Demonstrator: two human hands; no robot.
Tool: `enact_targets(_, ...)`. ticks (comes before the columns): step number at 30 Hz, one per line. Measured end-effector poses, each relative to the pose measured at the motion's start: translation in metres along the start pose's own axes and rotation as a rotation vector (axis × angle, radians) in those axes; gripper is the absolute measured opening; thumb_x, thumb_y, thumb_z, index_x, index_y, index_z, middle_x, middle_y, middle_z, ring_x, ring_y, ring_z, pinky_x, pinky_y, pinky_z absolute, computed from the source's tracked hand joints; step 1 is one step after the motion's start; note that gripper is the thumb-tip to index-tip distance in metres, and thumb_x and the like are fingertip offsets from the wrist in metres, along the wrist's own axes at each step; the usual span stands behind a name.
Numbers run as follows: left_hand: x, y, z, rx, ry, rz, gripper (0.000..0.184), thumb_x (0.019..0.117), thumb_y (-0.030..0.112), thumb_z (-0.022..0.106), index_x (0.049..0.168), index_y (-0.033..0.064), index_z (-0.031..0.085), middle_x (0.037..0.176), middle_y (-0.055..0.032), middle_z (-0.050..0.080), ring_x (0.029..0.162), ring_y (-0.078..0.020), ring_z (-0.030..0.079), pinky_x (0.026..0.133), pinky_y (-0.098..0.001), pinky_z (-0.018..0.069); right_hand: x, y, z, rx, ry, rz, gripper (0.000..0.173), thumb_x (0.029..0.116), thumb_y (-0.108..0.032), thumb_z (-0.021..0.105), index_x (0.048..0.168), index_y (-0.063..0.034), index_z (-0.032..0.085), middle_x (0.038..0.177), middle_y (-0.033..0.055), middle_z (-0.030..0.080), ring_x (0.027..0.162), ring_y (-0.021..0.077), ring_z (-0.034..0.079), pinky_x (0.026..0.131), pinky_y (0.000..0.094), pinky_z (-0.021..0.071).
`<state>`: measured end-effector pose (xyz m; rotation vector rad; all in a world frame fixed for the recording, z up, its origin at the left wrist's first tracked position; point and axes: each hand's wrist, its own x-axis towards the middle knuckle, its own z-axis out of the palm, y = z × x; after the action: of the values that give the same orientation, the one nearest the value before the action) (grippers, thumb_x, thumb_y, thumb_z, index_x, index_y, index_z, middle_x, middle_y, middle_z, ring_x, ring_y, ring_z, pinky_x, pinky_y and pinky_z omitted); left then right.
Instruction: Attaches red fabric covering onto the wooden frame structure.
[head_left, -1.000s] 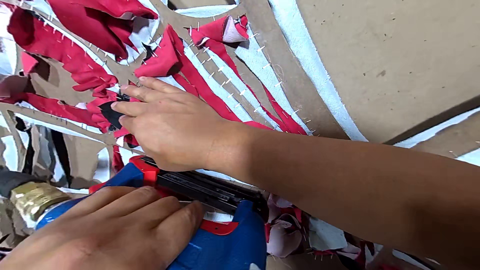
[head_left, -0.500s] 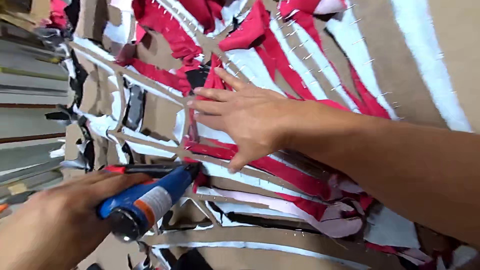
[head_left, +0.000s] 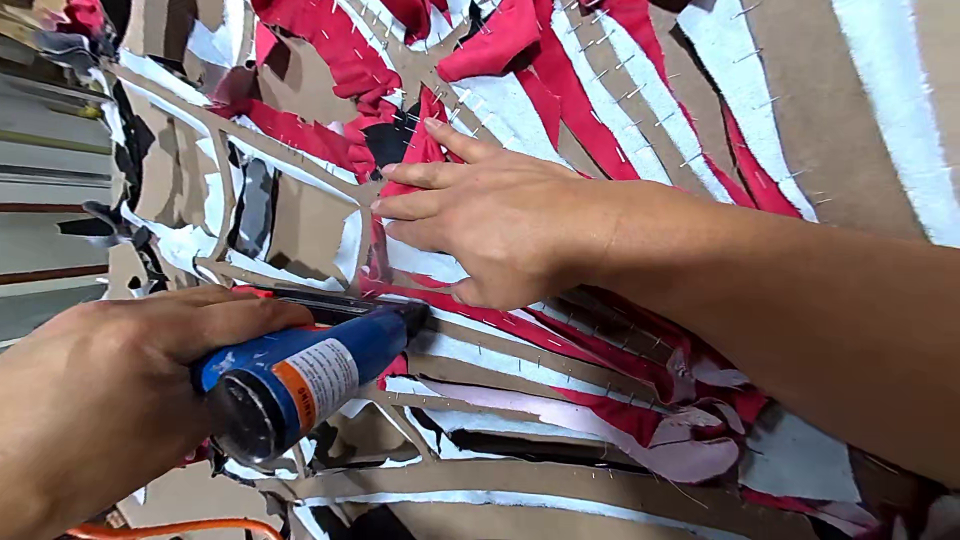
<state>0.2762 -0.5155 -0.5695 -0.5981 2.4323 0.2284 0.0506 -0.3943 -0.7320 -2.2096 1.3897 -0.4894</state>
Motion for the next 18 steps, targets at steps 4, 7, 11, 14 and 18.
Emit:
enact_targets(4,0.002,0.021,-0.005,-0.083,-0.009,0.025,0.027,0.0786,-0.003,0.068,0.104,0.0022,0.077,0.097,-0.0143,0.075,0.089,-0.031,0.073,0.078,-0.0525,0.0583,-0.001,0.001,0.0,0.014,0.004,-0.006,0.065,0.0932,-0.046,0.063,0.151,-0.0165,0.053,0.165,-0.0025,0.038,0.158,0.0282,0.017,0.125,0.0641,-0.0043)
enact_targets(7,0.0,0.027,-0.004,-0.152,-0.142,0.027,0.03,0.0838,0.001,0.069,0.113,0.0,0.074,0.106,-0.0187,0.074,0.1,-0.0336,0.072,0.09,-0.0511,0.0577,-0.001,0.001,0.0,0.023,0.017,-0.011,0.062,0.0945,-0.045,0.062,0.149,-0.0176,0.055,0.164,-0.0032,0.04,0.158,0.0274,0.017,0.125,0.0638,-0.0048)
enact_targets(11,0.007,0.048,-0.003,-0.112,-0.229,0.065,0.029,0.086,0.002,0.071,0.114,-0.0024,0.073,0.106,-0.0234,0.073,0.101,-0.0407,0.07,0.092,-0.0567,0.0539,-0.003,0.001,0.001,0.034,0.026,-0.023,0.057,0.0956,-0.043,0.059,0.146,-0.0171,0.059,0.162,-0.003,0.042,0.158,0.027,0.018,0.125,0.0643,-0.0055)
enact_targets(14,0.011,0.075,-0.009,-0.136,-0.223,0.085,0.03,0.0843,-0.001,0.071,0.113,-0.0076,0.072,0.102,-0.0269,0.072,0.098,-0.0436,0.07,0.092,-0.0577,0.053,-0.003,0.002,0.0,0.041,0.027,-0.026,0.054,0.0957,-0.042,0.06,0.144,-0.0168,0.061,0.162,-0.0023,0.043,0.158,0.0278,0.018,0.125,0.0647,-0.0057)
enact_targets(18,0.012,0.09,-0.007,-0.109,-0.235,0.097,0.028,0.0815,-0.004,0.073,0.109,-0.0065,0.073,0.098,-0.026,0.072,0.094,-0.0442,0.069,0.089,-0.0584,0.0523,-0.003,0.001,0.002,0.038,0.036,-0.036,0.054,0.0963,-0.042,0.059,0.144,-0.0162,0.061,0.161,-0.0008,0.044,0.158,0.0281,0.018,0.125,0.0651,-0.0057)
